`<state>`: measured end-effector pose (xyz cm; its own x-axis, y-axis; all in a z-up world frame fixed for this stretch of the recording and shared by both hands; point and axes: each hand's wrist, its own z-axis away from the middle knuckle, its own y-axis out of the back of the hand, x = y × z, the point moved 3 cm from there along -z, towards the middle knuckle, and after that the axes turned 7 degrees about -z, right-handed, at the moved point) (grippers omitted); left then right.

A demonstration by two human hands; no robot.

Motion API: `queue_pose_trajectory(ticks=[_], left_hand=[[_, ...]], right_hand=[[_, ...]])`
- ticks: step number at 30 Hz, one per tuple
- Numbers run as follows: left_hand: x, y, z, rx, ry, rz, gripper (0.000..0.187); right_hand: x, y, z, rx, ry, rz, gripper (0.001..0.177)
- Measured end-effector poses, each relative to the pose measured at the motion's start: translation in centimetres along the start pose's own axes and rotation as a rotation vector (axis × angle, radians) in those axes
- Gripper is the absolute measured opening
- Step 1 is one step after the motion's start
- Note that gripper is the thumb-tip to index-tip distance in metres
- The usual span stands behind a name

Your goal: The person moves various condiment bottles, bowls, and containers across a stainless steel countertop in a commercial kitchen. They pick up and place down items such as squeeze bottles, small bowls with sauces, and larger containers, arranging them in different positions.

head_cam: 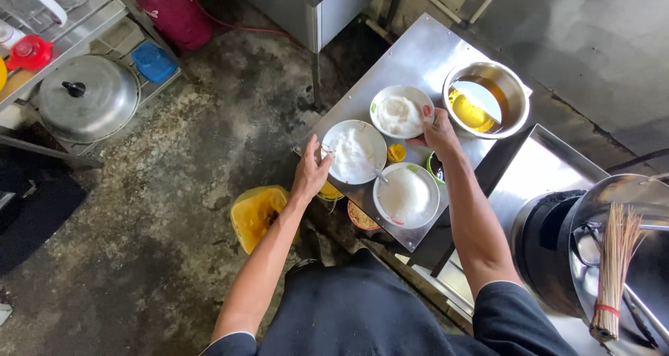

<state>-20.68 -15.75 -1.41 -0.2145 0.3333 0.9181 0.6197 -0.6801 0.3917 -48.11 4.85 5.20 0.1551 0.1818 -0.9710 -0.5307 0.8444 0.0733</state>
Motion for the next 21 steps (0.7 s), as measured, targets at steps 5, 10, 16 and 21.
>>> queue_pose_trajectory(ticks=[5,10,16,21], left_hand=[[1.2,-0.2,0.0,0.007,0.040,-0.040,0.077],[0.3,-0.9,0.2,0.070,-0.070,-0.111,0.075],[1.0,-1.4,1.6,0.120,-0.037,-0.121,0.079],[1.6,-1.4,3.9,0.147,0.032,-0.084,0.077]], right_hand=[[-0.4,1.4,1.2,0.017,0.001,0.223,0.042],[-1.9,1.7,1.8,0.122,0.189,0.745,0.047],[-5.8,-5.5,0.2,-0.021,0.568,1.125,0.048],[-3.6,-9.1,-2.9,-0.321,0.462,1.336,0.047]])
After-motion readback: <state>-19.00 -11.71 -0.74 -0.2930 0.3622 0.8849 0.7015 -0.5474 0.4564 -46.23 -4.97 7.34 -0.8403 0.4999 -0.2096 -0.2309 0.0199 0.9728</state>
